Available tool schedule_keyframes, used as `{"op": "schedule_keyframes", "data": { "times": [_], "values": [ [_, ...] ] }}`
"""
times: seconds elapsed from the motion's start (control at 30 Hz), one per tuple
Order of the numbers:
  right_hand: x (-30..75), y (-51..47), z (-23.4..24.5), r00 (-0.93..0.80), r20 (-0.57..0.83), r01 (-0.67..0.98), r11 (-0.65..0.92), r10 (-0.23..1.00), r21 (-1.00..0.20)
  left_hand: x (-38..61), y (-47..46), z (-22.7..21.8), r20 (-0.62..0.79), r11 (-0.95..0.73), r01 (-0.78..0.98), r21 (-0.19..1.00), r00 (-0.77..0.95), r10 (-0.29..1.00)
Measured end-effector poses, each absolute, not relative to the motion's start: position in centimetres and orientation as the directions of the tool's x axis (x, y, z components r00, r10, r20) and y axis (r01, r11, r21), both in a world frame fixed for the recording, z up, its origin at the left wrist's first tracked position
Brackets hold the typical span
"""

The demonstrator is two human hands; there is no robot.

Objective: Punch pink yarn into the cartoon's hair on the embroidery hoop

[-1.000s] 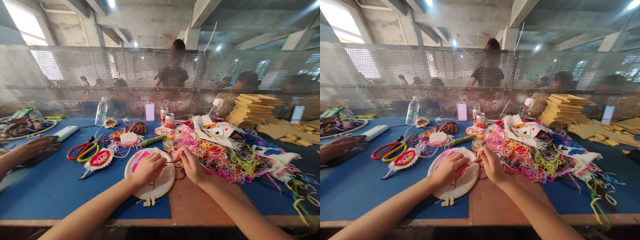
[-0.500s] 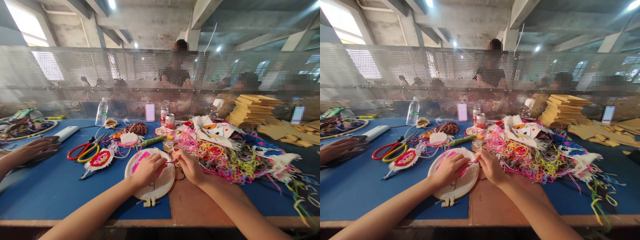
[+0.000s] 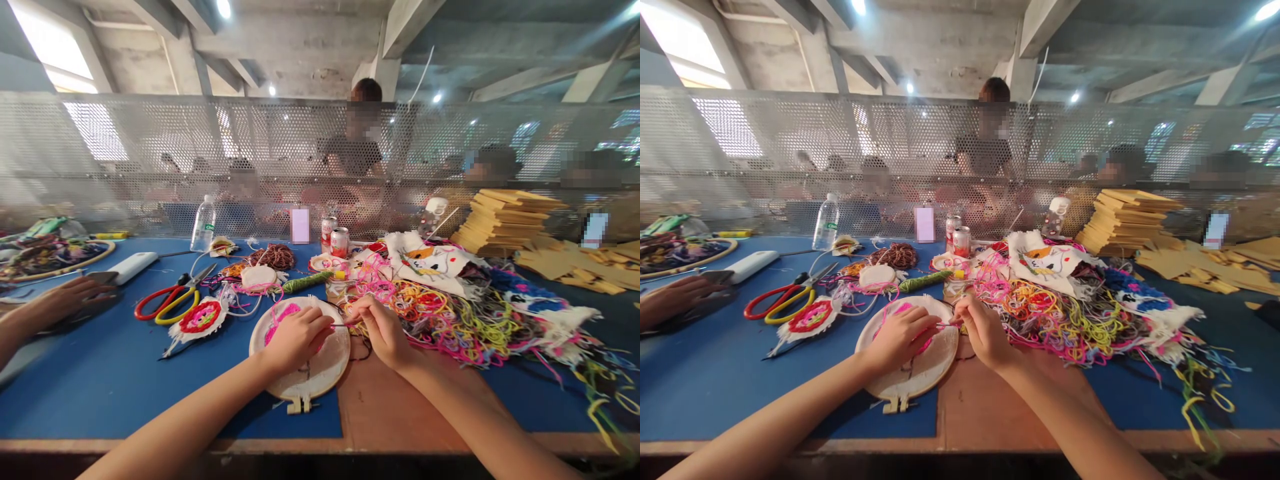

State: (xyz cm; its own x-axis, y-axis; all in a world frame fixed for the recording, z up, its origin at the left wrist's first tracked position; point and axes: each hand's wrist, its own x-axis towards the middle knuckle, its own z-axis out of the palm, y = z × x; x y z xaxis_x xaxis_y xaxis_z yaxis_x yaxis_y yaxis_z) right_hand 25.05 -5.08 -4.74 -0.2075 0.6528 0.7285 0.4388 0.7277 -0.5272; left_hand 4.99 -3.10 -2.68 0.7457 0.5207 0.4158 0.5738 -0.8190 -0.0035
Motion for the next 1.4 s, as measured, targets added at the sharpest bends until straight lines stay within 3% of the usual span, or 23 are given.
{"op": "schedule_keyframes", "data": {
  "times": [0.13, 0.57, 0.9, 1.4],
  "values": [
    [24.93, -5.15, -4.68, -0.209, 0.722, 0.435, 0.724, 0.659, -0.535, 4.94, -3.12, -2.75, 0.399, -0.814, 0.580, 0.001, 0.747, 0.532],
    [24.61, -5.37, -4.10, -0.327, 0.723, 0.525, 0.753, 0.609, -0.397, 4.93, -3.00, -2.85, 0.436, -0.817, 0.575, 0.031, 0.728, 0.529],
    [25.04, -5.48, -4.10, -0.225, 0.758, 0.461, 0.752, 0.612, -0.471, 4.89, -2.92, -2.92, 0.397, -0.806, 0.592, 0.016, 0.736, 0.548],
    [24.70, -5.41, -4.13, -0.297, 0.721, 0.530, 0.736, 0.626, -0.421, 4.93, -3.05, -2.95, 0.420, -0.825, 0.563, 0.039, 0.740, 0.525]
  ]
}}
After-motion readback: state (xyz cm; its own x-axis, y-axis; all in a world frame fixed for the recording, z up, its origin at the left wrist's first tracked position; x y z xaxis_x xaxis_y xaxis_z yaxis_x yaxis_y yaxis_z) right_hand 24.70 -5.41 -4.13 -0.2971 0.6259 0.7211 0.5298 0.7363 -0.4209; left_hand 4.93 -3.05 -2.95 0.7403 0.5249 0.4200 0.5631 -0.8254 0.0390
